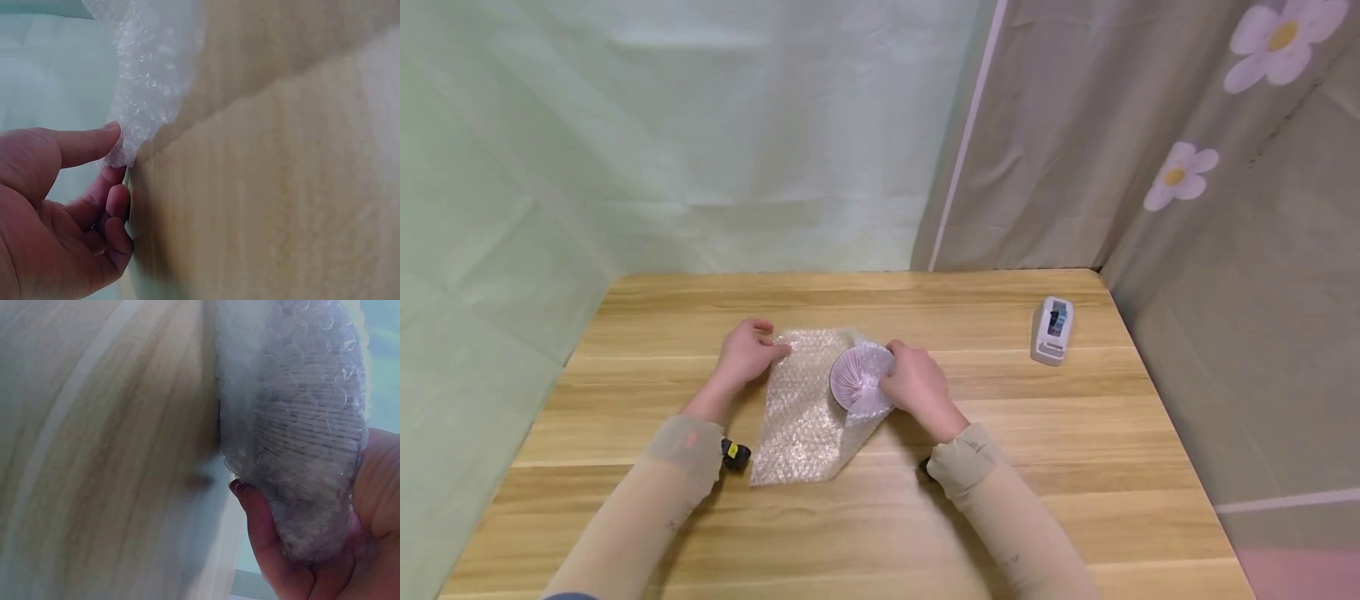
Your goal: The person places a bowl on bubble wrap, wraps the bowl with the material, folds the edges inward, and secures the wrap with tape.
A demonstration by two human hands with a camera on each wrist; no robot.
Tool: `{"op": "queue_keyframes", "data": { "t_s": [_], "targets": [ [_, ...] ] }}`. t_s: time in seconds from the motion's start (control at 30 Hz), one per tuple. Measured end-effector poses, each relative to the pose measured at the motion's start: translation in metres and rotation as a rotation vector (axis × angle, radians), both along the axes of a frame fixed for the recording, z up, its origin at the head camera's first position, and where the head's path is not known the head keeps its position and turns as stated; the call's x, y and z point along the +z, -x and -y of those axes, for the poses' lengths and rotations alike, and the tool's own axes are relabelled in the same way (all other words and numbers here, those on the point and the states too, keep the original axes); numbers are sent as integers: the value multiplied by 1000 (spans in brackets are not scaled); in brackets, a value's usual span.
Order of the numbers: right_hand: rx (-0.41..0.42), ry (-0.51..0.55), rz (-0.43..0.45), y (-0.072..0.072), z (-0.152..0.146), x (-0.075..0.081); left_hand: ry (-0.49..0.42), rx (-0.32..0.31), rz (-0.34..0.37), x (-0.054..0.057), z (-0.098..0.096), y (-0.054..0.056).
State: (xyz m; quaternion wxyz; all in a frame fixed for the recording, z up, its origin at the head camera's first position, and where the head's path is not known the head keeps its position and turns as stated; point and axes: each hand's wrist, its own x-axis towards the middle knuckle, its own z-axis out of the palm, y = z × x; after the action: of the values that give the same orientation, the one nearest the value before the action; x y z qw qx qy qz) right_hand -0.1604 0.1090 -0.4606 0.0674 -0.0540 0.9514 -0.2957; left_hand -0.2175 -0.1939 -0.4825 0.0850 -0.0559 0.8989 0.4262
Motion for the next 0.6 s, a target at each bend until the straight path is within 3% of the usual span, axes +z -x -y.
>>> {"op": "queue_keyframes", "data": {
  "t_s": [0.33, 0.6],
  "targets": [
    [2, -1, 3, 1, 1, -2, -71, 31, 19, -3, 5, 5],
    [-5, -23, 2, 2, 1, -2, -143, 6, 5, -3, 3, 3]
  ]
}}
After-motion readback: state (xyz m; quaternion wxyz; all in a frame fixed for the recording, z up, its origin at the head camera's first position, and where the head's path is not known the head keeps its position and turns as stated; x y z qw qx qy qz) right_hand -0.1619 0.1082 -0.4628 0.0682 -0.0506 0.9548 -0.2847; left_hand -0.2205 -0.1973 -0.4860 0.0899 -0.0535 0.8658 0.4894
